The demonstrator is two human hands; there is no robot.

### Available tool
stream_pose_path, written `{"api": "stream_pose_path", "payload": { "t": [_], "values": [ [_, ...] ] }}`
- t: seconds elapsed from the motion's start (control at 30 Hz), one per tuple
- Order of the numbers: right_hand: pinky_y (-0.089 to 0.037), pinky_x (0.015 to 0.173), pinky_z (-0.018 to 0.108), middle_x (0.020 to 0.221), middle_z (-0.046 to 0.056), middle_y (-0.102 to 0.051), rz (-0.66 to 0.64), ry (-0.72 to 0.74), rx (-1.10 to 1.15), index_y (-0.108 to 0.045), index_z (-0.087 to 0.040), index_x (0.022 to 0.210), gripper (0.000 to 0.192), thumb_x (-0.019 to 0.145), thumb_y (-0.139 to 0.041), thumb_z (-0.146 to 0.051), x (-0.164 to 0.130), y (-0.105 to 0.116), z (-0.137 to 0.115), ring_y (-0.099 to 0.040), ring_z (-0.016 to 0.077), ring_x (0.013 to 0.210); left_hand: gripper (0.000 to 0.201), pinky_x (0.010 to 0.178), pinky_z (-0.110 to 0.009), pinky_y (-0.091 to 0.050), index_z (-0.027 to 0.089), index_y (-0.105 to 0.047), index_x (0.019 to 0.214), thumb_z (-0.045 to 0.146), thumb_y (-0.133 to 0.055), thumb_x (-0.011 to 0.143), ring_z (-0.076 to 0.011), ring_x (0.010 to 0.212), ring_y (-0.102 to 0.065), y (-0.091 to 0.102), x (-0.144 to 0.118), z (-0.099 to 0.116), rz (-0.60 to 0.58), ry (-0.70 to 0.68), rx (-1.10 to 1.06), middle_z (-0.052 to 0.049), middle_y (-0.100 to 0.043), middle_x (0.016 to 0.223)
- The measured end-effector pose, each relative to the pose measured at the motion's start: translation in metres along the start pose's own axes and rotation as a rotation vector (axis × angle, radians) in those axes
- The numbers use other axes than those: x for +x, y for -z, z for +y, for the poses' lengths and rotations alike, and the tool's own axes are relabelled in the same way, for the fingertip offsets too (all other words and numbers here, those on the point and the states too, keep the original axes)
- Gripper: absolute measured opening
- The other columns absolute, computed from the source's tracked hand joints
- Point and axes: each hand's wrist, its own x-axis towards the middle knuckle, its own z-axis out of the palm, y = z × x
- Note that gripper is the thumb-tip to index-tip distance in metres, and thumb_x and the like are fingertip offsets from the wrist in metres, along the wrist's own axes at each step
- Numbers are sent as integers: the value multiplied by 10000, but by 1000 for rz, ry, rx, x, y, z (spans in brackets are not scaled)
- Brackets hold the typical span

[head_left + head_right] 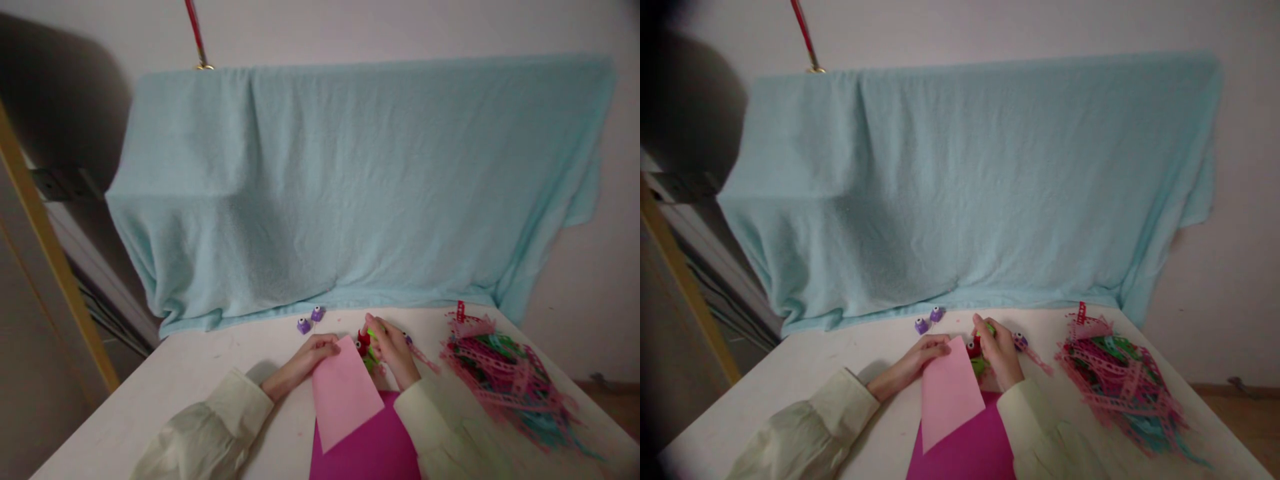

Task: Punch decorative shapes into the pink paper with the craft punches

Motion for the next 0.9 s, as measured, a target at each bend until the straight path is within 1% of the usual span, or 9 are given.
{"api": "stream_pose_path", "payload": {
  "t": [0.2,0.37,0.43,0.53,0.67,0.77,0.9],
  "values": [
    [-150,363,196,477,-83,-271,-39,-44,-60,-499,-183,678,480,855,-465,-627,-4,-1,1,-221,65,385,209,498,-198,-305,89,-645,809,295,-623,783,-105,545,-513,0,-2,0,-16,1,-19,-35,-619,696],
    [-183,349,204,450,-70,-310,-96,-54,-176,-513,-182,648,506,857,-447,-637,-8,-3,-3,-257,70,358,195,525,-201,-323,85,-653,766,277,-624,770,-105,557,-497,3,-1,-5,20,-38,-49,-24,-604,663],
    [-207,350,206,458,-60,-339,-101,-47,-222,-526,-178,640,521,849,-448,-648,-9,-6,-4,-282,75,364,235,494,-201,-293,84,-641,715,311,-632,777,-92,514,-456,3,-1,-6,34,-41,-26,-9,-570,606],
    [-248,363,209,455,-48,-374,-111,-53,-288,-537,-174,624,556,852,-416,-667,-11,-10,-6,-320,83,370,363,451,-208,-222,84,-611,653,408,-612,818,-68,452,-378,-1,-3,-4,32,-17,40,8,-508,540],
    [-310,413,214,435,-27,-422,-97,-51,-390,-552,-169,605,596,845,-390,-690,-13,-12,-8,-408,103,391,421,460,-211,-212,81,-611,673,465,-586,844,-63,467,-368,-7,-7,3,11,-20,98,4,-503,564],
    [-342,448,222,437,-12,-458,-74,-53,-449,-558,-170,601,616,841,-368,-704,-13,-10,-10,-464,121,420,418,474,-208,-233,85,-608,695,475,-585,845,-67,488,-385,-11,-9,7,-15,-25,109,0,-513,591],
    [-364,484,229,449,1,-490,-65,-39,-501,-552,-176,586,622,850,-346,-701,-12,-9,-8,-504,135,453,403,481,-204,-252,99,-590,699,478,-598,836,-70,498,-394,-14,-10,11,-47,-27,116,8,-508,593]
  ]
}}
